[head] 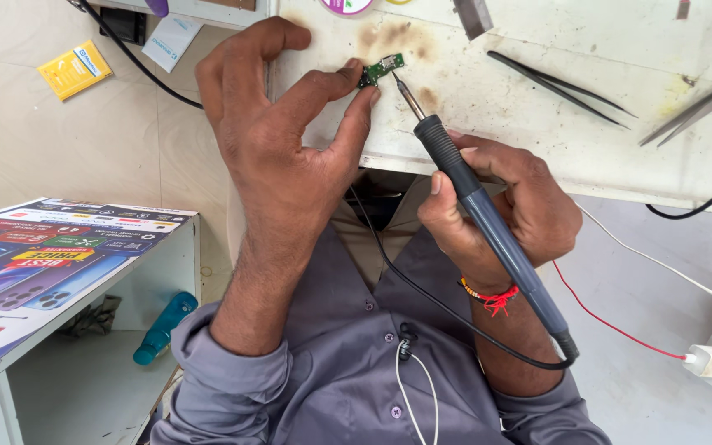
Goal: The person solders a small green circuit board using a soldering iron and solder wire, then cleans the board with a toothbrush. They connect the board to a power supply and test it with a tablet, inspecting the board throughout the process.
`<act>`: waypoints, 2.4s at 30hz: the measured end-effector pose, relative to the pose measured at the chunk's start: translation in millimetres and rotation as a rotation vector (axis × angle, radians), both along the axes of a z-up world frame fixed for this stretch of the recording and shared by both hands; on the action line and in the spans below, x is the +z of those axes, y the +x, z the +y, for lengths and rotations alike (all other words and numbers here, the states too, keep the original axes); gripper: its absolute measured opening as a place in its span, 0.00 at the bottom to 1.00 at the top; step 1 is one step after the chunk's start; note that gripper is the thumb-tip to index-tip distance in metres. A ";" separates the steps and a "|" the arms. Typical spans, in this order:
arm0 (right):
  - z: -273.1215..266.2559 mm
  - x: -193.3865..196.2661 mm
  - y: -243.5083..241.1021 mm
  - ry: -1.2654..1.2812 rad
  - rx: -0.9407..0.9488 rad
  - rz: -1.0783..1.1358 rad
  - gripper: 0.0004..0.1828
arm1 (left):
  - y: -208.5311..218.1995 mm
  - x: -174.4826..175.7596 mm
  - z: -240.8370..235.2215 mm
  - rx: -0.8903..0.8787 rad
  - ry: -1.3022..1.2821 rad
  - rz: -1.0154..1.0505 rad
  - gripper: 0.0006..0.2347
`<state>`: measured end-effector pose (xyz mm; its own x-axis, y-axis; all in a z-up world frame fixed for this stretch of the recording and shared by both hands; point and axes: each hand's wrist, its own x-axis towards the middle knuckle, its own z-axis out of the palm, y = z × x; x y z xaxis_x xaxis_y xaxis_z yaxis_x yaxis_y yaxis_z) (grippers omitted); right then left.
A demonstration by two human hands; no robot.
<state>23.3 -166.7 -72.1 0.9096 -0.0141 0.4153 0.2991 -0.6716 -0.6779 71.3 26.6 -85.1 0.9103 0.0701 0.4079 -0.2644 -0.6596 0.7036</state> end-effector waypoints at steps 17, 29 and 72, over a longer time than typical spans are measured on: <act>2.4 0.2 0.2 -0.021 0.015 -0.010 0.16 | -0.1 -6.0 -0.6 -0.005 -0.009 -0.019 0.10; -0.4 -4.2 1.3 -0.040 0.018 -0.041 0.16 | -0.2 -4.1 -0.9 0.000 -0.021 -0.017 0.10; 4.5 -22.3 -12.3 0.422 -0.105 -0.054 0.16 | 2.1 82.1 -1.0 0.074 -0.259 0.067 0.09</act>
